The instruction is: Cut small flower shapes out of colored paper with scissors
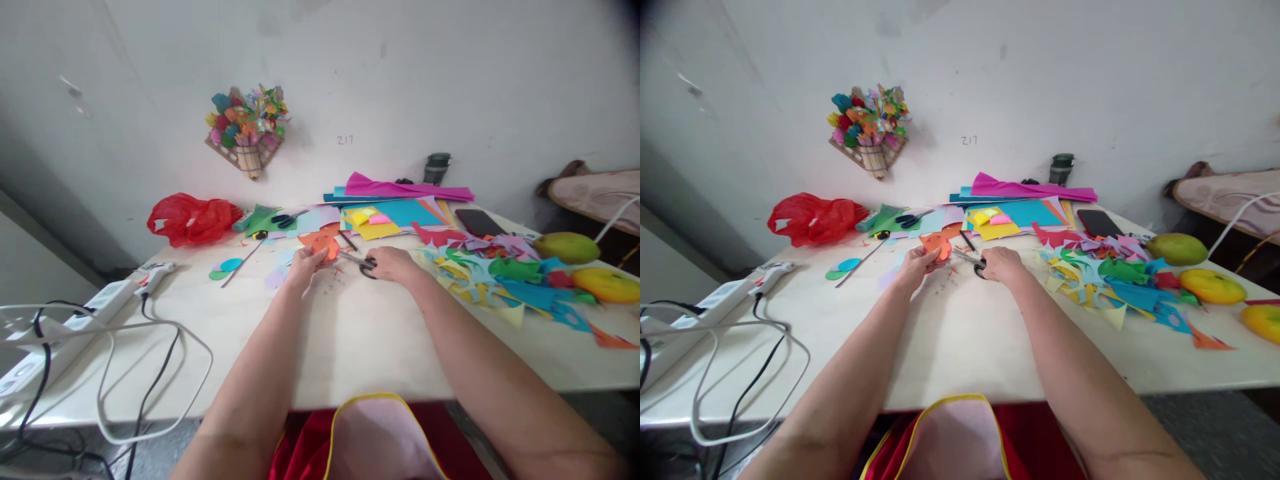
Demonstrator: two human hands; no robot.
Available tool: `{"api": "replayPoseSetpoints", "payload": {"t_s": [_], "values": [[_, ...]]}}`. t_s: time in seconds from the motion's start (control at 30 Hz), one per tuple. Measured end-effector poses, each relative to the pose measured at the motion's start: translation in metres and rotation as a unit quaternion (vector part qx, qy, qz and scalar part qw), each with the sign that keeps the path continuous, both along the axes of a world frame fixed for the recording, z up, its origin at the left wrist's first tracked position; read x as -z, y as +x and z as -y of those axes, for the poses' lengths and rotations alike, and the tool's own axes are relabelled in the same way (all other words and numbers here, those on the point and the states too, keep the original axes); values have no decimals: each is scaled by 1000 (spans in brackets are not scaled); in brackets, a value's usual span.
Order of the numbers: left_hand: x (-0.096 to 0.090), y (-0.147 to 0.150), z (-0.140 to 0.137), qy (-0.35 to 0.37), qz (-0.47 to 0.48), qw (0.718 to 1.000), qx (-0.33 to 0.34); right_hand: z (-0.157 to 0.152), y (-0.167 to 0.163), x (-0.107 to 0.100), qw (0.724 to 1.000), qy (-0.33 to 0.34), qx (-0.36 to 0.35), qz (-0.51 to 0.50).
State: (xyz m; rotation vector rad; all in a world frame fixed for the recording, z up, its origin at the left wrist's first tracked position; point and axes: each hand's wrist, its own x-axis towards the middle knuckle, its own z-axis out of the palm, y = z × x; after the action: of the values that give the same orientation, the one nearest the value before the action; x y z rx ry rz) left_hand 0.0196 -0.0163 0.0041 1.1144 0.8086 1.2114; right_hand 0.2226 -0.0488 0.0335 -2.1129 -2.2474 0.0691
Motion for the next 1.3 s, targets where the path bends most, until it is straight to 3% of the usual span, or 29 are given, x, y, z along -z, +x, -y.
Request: {"api": "replayPoseSetpoints", "payload": {"t_s": [0.3,0.43,0.53,0.6,0.7,0.77,0.83,1.0,1.3], "values": [[2,-3,-4,-13,-1,999,-52,-1,-5,-1,999,37,-2,1],[2,-5,-5,-15,15,997,-69,-5,0,4,997,65,25,-42],[2,-5,-6,-11,31,996,-78,-9,0,7,986,93,31,-132],[2,-6,-6,-5,42,996,-83,-10,-4,8,963,73,27,-259],[2,-6,-8,1,52,995,-86,-9,-11,8,879,10,20,-476],[2,-6,-9,4,62,994,-86,-6,-15,7,829,-5,4,-560],[2,-6,-9,7,74,993,-88,-3,-18,7,800,-18,-18,-599],[-3,-2,-7,10,87,990,-111,4,-23,6,774,-103,-68,-621],[-10,5,-3,-16,126,979,-161,10,-40,13,775,-155,-107,-603]]}}
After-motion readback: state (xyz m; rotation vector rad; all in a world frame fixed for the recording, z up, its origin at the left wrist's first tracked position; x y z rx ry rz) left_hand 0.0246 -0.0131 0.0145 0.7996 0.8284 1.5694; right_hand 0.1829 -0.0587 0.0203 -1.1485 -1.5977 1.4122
